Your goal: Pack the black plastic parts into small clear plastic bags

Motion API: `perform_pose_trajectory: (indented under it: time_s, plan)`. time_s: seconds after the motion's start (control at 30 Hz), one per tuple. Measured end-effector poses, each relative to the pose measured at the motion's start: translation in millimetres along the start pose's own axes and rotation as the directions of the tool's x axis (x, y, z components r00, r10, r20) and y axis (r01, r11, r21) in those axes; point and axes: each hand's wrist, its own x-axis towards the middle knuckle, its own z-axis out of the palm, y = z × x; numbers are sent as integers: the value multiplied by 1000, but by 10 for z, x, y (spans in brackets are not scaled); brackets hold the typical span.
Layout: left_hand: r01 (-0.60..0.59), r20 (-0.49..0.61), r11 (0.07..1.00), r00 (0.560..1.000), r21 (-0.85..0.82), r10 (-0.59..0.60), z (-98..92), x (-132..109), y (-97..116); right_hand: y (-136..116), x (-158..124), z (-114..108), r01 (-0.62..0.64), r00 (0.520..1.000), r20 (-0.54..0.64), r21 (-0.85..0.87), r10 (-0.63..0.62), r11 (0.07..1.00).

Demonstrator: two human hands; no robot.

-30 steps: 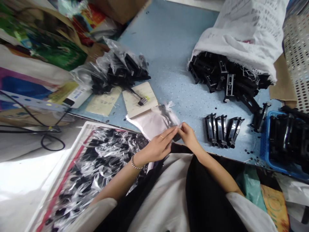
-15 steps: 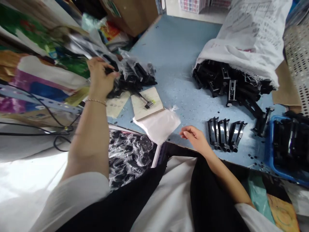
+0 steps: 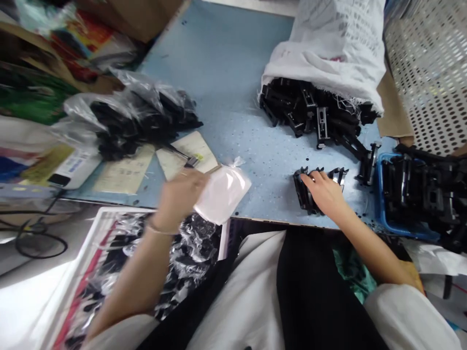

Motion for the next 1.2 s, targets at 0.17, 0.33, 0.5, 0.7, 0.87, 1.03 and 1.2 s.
perform_pose_trajectory:
  time_s: [0.17,0.33,0.5,0.7,0.87,1.03,1.2]
  plan:
    - [167,127,978,975,128,-183,716,-456,367,97,484,132,463,886,-14,23,-463,886]
    - [539,143,787,841,-299,-522,463,-252,32,59,665,151,375,915,38,280,-401,884]
    - [640,353,494,753,-588,-554,325,-141,92,-470,575,285,-184,968,223,945,-118,271]
    - [503,232,683,860,-529,-454,561,-264,516,-1279,727,613,-366,929,348,822,-124,-435]
    - [77,77,995,994,-64,-72,531,-350,487,-1086,607,515,-325,917,390,852,81,-411]
    - [72,152,996,986,-59,-62,562,-339,449,-857,37,348,-617,786,478,629,-391,-472]
    - [-14,73,998,997,-67,19,558,-400,533,-1042,-167,666,-798,603,548,408,-580,-445]
